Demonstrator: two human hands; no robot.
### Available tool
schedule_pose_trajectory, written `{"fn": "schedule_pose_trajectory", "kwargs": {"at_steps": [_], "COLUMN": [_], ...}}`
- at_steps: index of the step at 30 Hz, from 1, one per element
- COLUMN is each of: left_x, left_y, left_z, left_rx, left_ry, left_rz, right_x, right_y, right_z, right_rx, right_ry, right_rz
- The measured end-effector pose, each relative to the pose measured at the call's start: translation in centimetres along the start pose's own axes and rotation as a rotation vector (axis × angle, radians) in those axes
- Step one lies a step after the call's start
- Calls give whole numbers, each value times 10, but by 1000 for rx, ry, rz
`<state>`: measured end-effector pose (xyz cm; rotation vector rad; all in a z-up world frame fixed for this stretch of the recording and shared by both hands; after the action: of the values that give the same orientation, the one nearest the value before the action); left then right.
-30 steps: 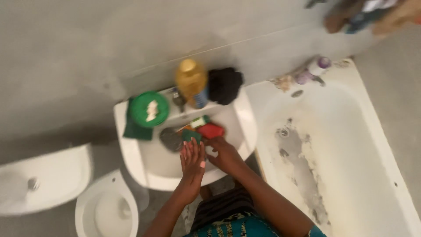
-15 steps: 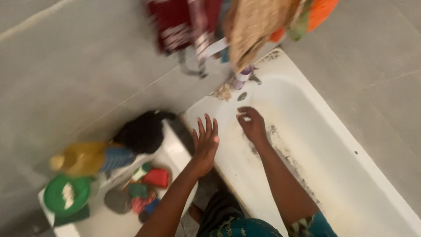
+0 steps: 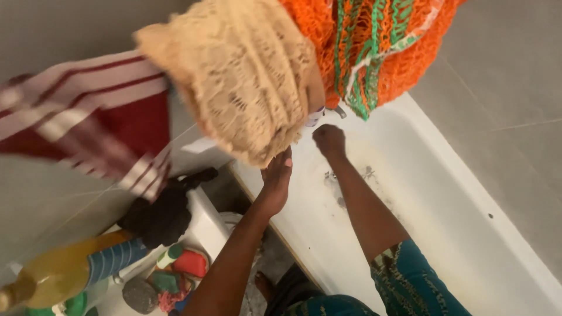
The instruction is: Organizing various cleaning supplies, soaps, and sponges around the bathtub and sink area in a bathroom.
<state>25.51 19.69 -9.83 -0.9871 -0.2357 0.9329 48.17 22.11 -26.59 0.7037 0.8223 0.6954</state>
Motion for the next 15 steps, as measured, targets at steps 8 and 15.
{"fn": "schedule_pose_trajectory", "kwargs": {"at_steps": [8,15], "left_x": [21,25], "left_y": [98,160], "left_z": [-41,-75], "left_rx": [-245,-210], "left_ry": [-101,-60], "left_rz": [51,164], "right_x": [-45,-47], "right_y": [85,75], "right_z": [-36,-72], "right_rx": [383,405], "right_ry": [-72,-83], "right_rz": [793,723]}}
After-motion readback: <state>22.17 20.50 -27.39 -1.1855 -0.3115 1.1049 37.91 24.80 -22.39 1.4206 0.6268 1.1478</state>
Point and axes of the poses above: each hand's wrist, its own x-axis towards the middle knuckle, its own z-axis out of the back of the hand, y = z × x, the point moved 3 cm from there along x, towards the middle knuckle, and after that the axes turned 12 degrees about x, right-handed, at the moved point
